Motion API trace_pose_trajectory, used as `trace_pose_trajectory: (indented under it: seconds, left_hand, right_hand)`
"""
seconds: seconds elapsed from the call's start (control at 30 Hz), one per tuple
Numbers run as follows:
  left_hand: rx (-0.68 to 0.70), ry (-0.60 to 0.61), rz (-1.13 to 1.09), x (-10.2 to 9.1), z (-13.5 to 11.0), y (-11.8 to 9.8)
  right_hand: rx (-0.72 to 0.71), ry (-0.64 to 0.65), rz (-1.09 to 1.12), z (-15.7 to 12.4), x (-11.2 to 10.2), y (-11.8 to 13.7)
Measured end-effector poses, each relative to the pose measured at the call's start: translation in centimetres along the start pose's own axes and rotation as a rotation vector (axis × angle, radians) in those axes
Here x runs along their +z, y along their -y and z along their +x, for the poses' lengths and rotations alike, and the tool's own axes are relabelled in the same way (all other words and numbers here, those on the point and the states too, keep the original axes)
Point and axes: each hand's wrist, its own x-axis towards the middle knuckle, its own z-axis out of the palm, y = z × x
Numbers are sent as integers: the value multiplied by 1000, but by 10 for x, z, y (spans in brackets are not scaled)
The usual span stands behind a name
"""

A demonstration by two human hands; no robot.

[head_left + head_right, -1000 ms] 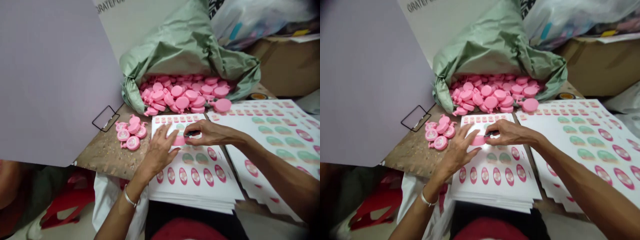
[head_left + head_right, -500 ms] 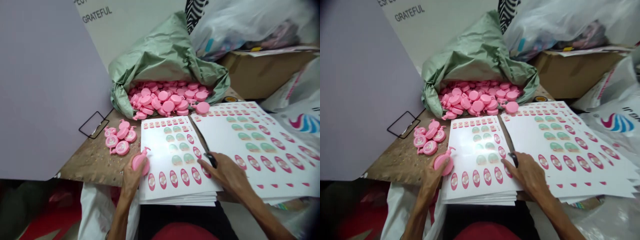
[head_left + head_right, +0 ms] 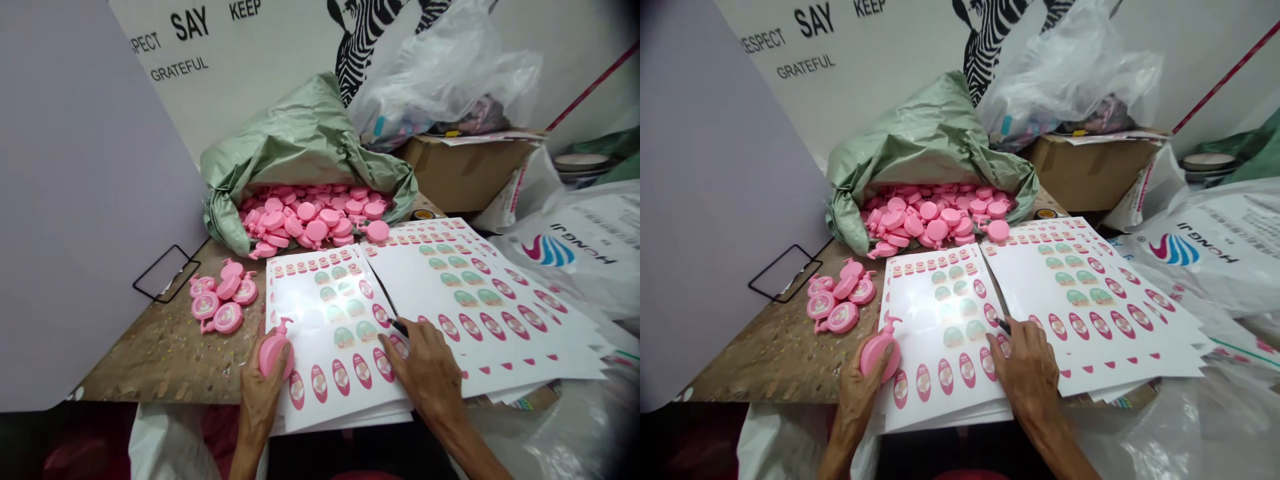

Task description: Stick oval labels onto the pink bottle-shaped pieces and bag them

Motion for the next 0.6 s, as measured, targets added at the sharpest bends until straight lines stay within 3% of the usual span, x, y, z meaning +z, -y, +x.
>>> trace_pose_trajectory:
  seconds: [0.2,0.27,0.37,0.47,0.6]
  left_hand:
    - [-5,-14,12,0,0,2]
    - [6,-3,-7,-1,1,2]
    - [-11,7,-6,-5,4,4]
    - [-46,-19,2,-11,6,3]
    - [-47,-28,61,-18,7,1]
  right_hand:
    - [131,462,339,49,15,-18]
    - [131,533,358,70,20,-17]
    - [138,534,301,89,26,-4]
    - [159,492,303,89,28,12]
    - [223,349,511,82,32,23]
